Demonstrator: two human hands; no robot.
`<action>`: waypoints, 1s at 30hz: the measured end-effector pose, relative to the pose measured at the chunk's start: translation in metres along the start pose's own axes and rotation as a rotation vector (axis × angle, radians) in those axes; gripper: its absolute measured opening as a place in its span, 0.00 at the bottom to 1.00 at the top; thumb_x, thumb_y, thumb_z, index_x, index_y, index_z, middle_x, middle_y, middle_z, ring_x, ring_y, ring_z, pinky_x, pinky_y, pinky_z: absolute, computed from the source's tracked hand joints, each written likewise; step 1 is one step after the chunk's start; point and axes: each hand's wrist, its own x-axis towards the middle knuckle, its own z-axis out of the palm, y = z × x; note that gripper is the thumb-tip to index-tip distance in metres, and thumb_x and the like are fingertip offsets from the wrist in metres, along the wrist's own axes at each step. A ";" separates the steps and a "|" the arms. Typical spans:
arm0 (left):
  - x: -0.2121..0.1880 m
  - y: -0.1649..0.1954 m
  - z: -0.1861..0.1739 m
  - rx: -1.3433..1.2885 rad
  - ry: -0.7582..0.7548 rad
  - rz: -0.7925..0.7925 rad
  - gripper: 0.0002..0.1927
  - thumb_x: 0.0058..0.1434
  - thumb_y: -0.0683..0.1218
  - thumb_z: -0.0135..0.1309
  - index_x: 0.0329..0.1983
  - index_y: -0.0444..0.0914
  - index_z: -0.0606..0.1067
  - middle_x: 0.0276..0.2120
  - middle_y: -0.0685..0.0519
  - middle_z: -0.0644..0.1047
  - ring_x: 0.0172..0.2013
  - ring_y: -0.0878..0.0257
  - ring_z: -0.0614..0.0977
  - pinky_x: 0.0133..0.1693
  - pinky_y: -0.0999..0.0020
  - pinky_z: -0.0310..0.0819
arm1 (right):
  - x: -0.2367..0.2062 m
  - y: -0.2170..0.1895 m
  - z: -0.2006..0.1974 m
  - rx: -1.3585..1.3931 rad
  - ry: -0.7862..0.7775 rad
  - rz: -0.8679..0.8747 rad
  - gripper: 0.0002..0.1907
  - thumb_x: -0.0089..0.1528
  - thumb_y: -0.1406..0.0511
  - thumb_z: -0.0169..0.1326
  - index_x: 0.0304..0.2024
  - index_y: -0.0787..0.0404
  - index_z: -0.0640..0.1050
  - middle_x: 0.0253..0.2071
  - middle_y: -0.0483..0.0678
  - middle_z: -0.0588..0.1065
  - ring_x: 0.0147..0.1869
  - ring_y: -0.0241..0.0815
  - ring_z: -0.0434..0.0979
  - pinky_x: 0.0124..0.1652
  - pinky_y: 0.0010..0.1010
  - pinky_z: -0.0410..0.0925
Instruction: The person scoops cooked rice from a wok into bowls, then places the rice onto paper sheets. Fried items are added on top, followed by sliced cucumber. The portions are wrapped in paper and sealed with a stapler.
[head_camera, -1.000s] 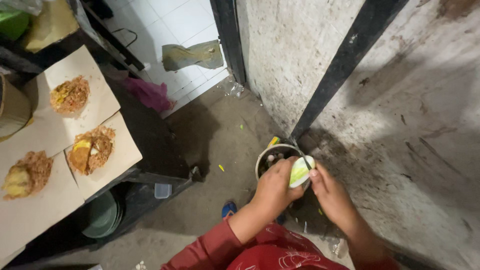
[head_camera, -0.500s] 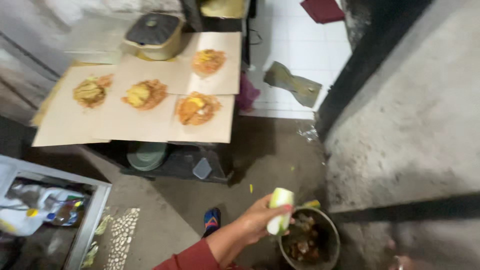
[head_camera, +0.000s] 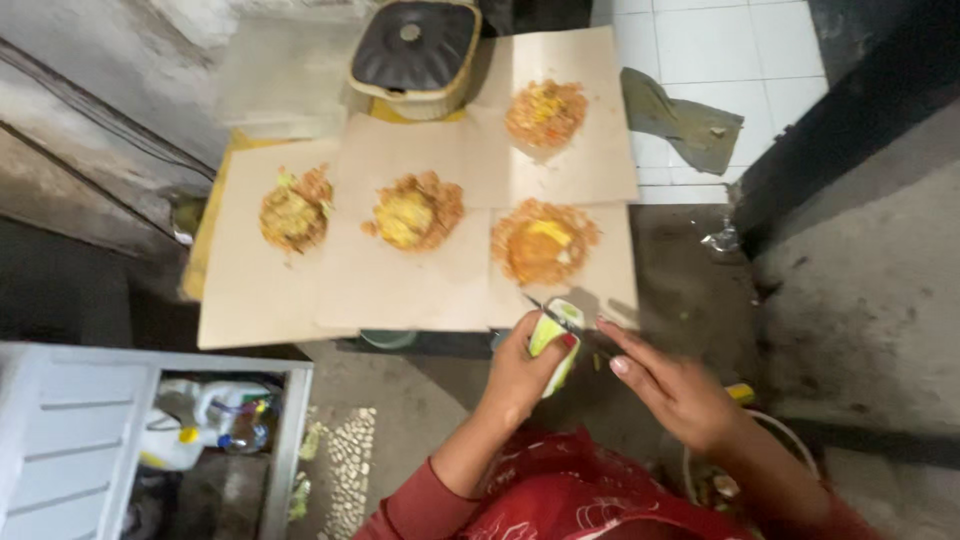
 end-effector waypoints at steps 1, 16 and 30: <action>0.009 0.004 -0.011 0.025 -0.009 0.017 0.15 0.60 0.44 0.59 0.50 0.36 0.77 0.36 0.55 0.80 0.37 0.69 0.79 0.40 0.73 0.75 | 0.013 -0.011 0.000 -0.069 -0.128 0.268 0.32 0.72 0.55 0.43 0.80 0.38 0.60 0.37 0.69 0.78 0.40 0.55 0.81 0.46 0.35 0.72; 0.054 0.001 -0.053 0.327 -0.118 0.238 0.23 0.57 0.47 0.64 0.54 0.35 0.77 0.36 0.49 0.82 0.36 0.61 0.84 0.40 0.67 0.78 | 0.152 0.022 0.030 0.781 -0.160 0.299 0.24 0.70 0.53 0.45 0.64 0.56 0.72 0.27 0.45 0.65 0.28 0.37 0.63 0.27 0.29 0.59; 0.117 0.006 -0.034 -0.134 0.162 -0.178 0.22 0.64 0.45 0.55 0.61 0.35 0.71 0.40 0.49 0.81 0.37 0.63 0.82 0.36 0.69 0.78 | 0.181 -0.006 -0.073 -0.007 -0.321 -0.035 0.31 0.66 0.51 0.40 0.73 0.38 0.65 0.17 0.47 0.68 0.21 0.37 0.70 0.28 0.31 0.68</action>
